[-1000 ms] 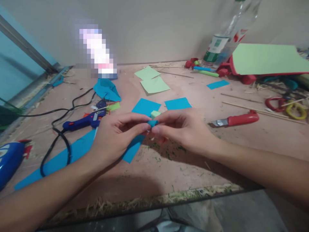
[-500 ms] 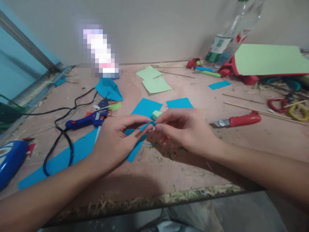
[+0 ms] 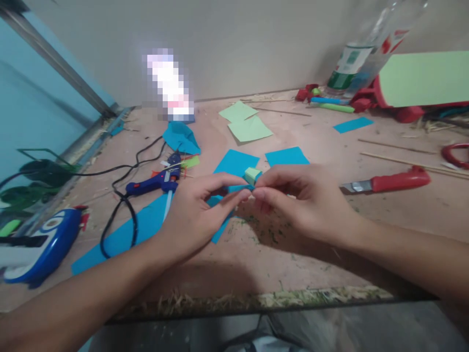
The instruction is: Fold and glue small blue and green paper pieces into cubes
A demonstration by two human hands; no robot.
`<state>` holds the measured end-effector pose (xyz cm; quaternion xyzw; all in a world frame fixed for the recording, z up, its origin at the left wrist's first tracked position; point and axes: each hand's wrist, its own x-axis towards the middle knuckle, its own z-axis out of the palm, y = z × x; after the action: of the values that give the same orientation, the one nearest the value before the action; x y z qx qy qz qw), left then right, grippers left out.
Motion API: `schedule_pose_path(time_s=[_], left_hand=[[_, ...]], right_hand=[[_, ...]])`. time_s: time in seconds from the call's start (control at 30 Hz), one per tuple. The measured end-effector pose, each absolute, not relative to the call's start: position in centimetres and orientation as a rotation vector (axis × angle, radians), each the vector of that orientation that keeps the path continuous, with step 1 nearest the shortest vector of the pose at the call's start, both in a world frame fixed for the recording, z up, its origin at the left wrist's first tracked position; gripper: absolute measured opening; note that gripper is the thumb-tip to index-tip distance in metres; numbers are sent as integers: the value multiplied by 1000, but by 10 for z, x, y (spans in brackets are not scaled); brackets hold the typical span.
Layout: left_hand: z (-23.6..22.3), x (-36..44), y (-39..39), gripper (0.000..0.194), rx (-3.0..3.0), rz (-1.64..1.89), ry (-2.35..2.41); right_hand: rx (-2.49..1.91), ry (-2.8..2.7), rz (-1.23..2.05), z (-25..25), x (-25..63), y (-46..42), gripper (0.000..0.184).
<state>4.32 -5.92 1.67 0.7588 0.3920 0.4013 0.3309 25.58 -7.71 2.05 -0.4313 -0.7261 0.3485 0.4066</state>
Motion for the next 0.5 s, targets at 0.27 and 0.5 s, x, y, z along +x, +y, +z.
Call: schedule_pose_path(time_s=[0.27, 0.5], left_hand=[[20, 41, -52, 8, 1886, 1128, 1018], [17, 43, -55, 14, 1812, 1113, 1020]], right_hand=[[-1121, -1751, 1049, 20, 258, -69, 10], [-1084, -1695, 1106, 12, 253, -70, 11]])
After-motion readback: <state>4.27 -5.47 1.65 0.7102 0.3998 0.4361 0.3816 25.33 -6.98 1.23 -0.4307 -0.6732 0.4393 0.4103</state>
